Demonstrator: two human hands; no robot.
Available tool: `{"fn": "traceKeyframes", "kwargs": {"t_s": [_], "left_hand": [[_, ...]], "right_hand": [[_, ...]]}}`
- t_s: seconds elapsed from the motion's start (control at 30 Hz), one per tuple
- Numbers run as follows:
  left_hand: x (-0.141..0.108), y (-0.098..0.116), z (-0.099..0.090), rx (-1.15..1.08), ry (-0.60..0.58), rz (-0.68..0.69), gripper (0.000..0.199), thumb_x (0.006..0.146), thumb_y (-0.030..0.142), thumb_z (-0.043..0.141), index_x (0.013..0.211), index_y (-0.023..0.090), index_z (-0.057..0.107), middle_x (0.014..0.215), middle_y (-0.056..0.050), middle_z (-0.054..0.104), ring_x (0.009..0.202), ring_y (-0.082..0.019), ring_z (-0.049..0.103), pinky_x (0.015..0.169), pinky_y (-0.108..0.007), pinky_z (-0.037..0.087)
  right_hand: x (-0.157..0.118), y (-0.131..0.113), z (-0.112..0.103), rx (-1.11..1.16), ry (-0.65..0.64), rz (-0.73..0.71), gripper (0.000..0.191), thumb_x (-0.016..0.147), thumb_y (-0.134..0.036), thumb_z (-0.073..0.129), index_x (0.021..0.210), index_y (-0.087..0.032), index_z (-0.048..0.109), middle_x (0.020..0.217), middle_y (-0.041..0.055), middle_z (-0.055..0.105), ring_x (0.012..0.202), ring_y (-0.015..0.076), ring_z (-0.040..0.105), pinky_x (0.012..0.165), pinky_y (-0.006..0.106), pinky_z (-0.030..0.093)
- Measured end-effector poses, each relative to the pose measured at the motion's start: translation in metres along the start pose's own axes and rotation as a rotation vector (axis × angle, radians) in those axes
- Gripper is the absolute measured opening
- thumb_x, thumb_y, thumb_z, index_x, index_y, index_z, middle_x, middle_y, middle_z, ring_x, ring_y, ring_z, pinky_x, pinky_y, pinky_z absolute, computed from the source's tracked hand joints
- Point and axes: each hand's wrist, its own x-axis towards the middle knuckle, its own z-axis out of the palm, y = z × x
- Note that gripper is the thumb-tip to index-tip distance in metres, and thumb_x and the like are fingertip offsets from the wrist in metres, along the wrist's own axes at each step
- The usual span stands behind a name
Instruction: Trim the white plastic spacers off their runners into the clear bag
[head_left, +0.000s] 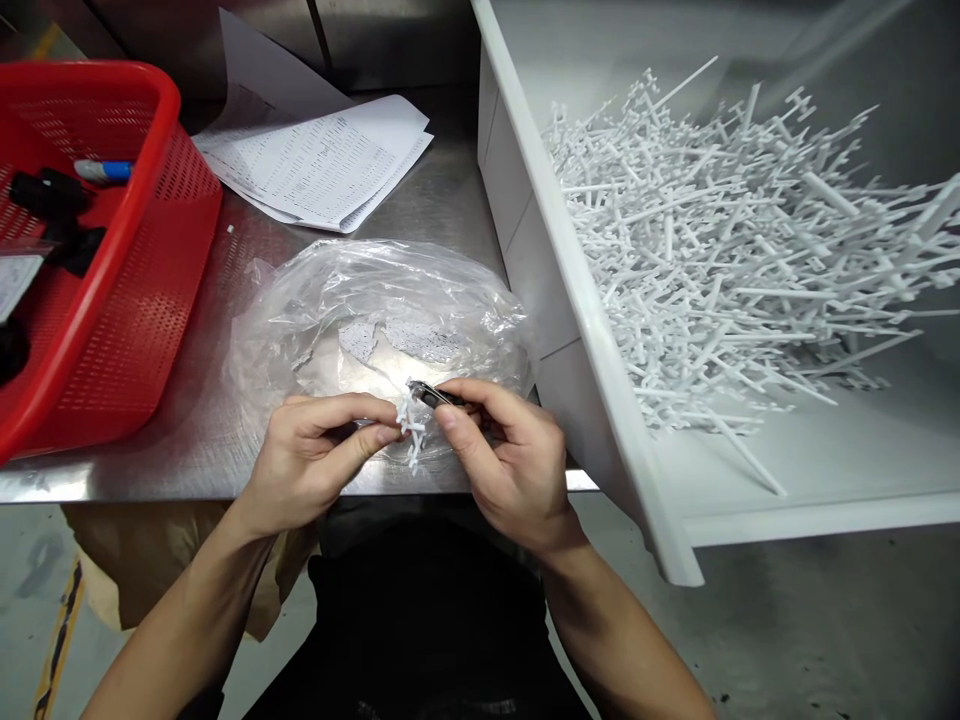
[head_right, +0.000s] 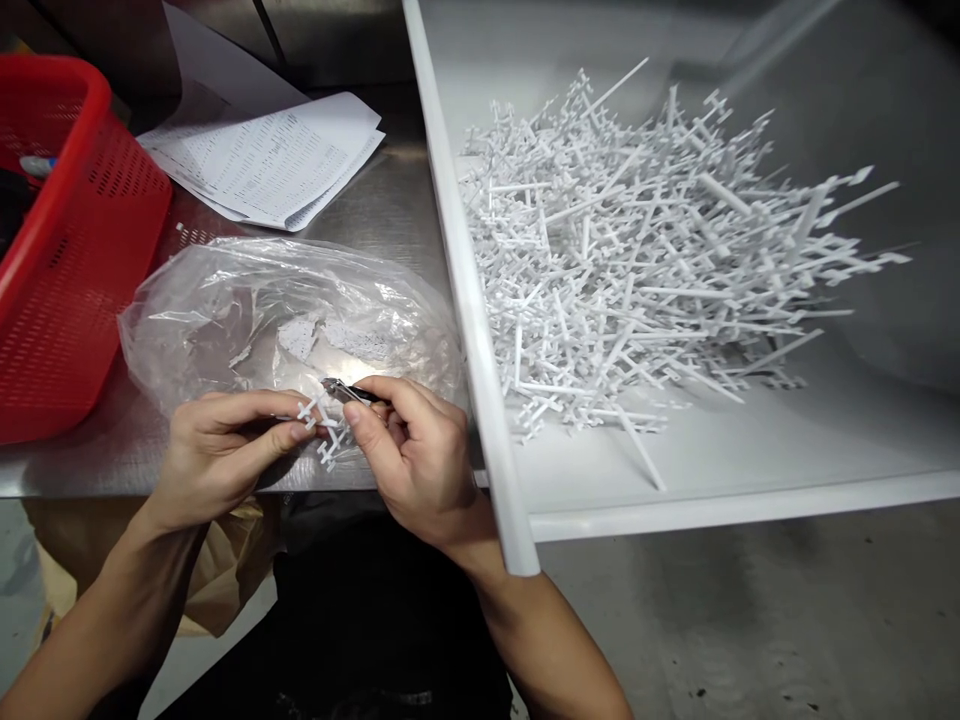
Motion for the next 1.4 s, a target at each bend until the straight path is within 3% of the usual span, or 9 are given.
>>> {"fn": "traceKeyframes", "kwargs": {"t_s": [0.17, 0.43, 0.57, 0.9, 1.03, 1.4], "left_hand": [[0.001, 0.002, 0.0, -0.031, 0.005, -0.03, 0.005, 0.093, 0.019, 0.083, 0.095, 0.021, 0.087, 0.085, -0.005, 0.086, 0.07, -0.018, 0.082, 0.063, -0.019, 0.066], [0.002, 0.002, 0.004, -0.058, 0.056, -0.05, 0.006, 0.092, 0.016, 0.083, 0.095, 0.021, 0.086, 0.082, -0.003, 0.085, 0.068, -0.016, 0.081, 0.062, -0.016, 0.065], [0.003, 0.002, 0.004, -0.181, 0.147, -0.12, 0.002, 0.091, 0.021, 0.087, 0.091, 0.021, 0.085, 0.082, -0.003, 0.084, 0.073, -0.016, 0.082, 0.068, -0.017, 0.068], [0.002, -0.009, 0.003, -0.328, 0.262, -0.173, 0.019, 0.085, 0.036, 0.095, 0.092, 0.02, 0.085, 0.085, -0.004, 0.085, 0.076, -0.016, 0.083, 0.072, -0.017, 0.069], [0.001, -0.011, 0.003, -0.356, 0.276, -0.153, 0.015, 0.087, 0.032, 0.094, 0.094, 0.023, 0.085, 0.088, -0.002, 0.085, 0.079, -0.015, 0.084, 0.076, -0.016, 0.069], [0.0, -0.009, 0.004, -0.306, 0.267, -0.137, 0.013, 0.088, 0.029, 0.093, 0.094, 0.022, 0.085, 0.089, -0.003, 0.085, 0.078, -0.017, 0.084, 0.076, -0.02, 0.071]], "right_hand": [[0.0, 0.0, 0.001, 0.013, 0.004, 0.002, 0.016, 0.099, -0.025, 0.074, 0.108, -0.014, 0.081, 0.089, 0.0067, 0.083, 0.068, 0.0154, 0.073, 0.065, 0.027, 0.06], [0.002, -0.001, 0.006, 0.05, 0.04, 0.116, 0.014, 0.098, -0.028, 0.073, 0.1, -0.017, 0.081, 0.07, 0.0014, 0.076, 0.056, 0.0139, 0.065, 0.054, 0.026, 0.053], [0.0, 0.0, 0.007, 0.17, 0.092, 0.165, 0.016, 0.095, -0.031, 0.077, 0.104, -0.019, 0.081, 0.074, 0.0008, 0.077, 0.06, 0.0145, 0.067, 0.055, 0.025, 0.056], [-0.001, -0.006, -0.001, 0.153, -0.001, 0.149, 0.008, 0.087, -0.026, 0.079, 0.092, -0.02, 0.082, 0.065, -0.0008, 0.074, 0.051, 0.0128, 0.06, 0.046, 0.024, 0.05], [-0.001, -0.006, -0.002, 0.12, -0.033, 0.115, 0.006, 0.088, -0.025, 0.079, 0.091, -0.02, 0.082, 0.061, -0.0015, 0.071, 0.047, 0.0118, 0.056, 0.043, 0.024, 0.045], [-0.001, -0.001, -0.001, 0.064, -0.059, 0.054, 0.009, 0.092, -0.026, 0.078, 0.097, -0.019, 0.082, 0.069, 0.0001, 0.074, 0.051, 0.0115, 0.058, 0.045, 0.025, 0.047]]}}
